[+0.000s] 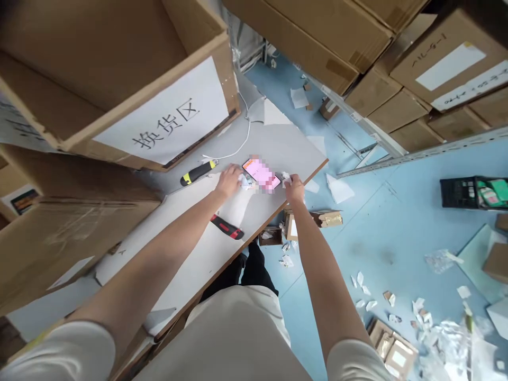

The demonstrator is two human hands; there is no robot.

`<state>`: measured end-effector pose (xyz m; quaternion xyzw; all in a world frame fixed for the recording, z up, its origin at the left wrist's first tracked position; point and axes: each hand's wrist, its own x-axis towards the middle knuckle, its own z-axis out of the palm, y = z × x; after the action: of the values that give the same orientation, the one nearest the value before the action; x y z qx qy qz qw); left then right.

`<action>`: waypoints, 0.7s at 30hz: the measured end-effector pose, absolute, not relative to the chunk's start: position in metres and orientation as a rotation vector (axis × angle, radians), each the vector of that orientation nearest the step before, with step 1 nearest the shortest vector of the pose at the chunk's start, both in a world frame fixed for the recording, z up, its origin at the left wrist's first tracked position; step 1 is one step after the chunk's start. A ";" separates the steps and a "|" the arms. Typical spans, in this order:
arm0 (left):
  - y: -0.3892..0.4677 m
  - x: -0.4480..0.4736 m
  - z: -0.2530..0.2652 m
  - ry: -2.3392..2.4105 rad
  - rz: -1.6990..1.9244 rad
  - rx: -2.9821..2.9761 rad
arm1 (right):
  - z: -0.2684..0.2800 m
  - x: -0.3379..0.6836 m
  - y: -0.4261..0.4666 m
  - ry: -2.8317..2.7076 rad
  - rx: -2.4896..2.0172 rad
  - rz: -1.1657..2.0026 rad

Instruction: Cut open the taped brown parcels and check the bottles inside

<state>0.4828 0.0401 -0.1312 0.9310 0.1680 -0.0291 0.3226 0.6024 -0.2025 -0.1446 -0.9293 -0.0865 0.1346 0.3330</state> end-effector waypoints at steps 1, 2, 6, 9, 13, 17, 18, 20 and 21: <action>0.041 0.477 -0.135 0.435 -0.085 2.451 | -0.144 0.599 -0.208 -0.155 -2.369 0.330; 0.042 0.469 -0.137 0.426 -0.097 2.457 | -0.143 0.594 -0.216 -0.088 -2.311 0.314; 0.043 0.440 -0.126 0.430 -0.155 2.442 | -0.124 0.555 -0.258 0.160 -2.096 0.264; 0.024 0.421 -0.108 0.453 -0.092 2.342 | -0.105 0.513 -0.302 0.314 -1.974 0.254; -0.043 0.407 -0.093 0.362 -0.091 2.047 | -0.089 0.458 -0.368 0.475 -2.050 0.302; -0.127 0.413 -0.097 0.268 -0.381 1.866 | -0.091 0.415 -0.418 0.581 -2.291 0.364; -0.145 0.415 -0.099 0.267 -0.433 1.807 | -0.093 0.407 -0.425 0.595 -2.355 0.373; -0.172 0.419 -0.102 0.280 -0.494 1.640 | -0.096 0.398 -0.430 0.571 -2.480 0.375; -0.180 0.419 -0.102 0.287 -0.498 1.562 | -0.096 0.398 -0.427 0.518 -2.536 0.355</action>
<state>0.4193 -0.1799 -0.1022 0.6939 0.1275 -0.2211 0.6733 0.3977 -0.4271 -0.0963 -0.9370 0.1914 0.1311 0.2612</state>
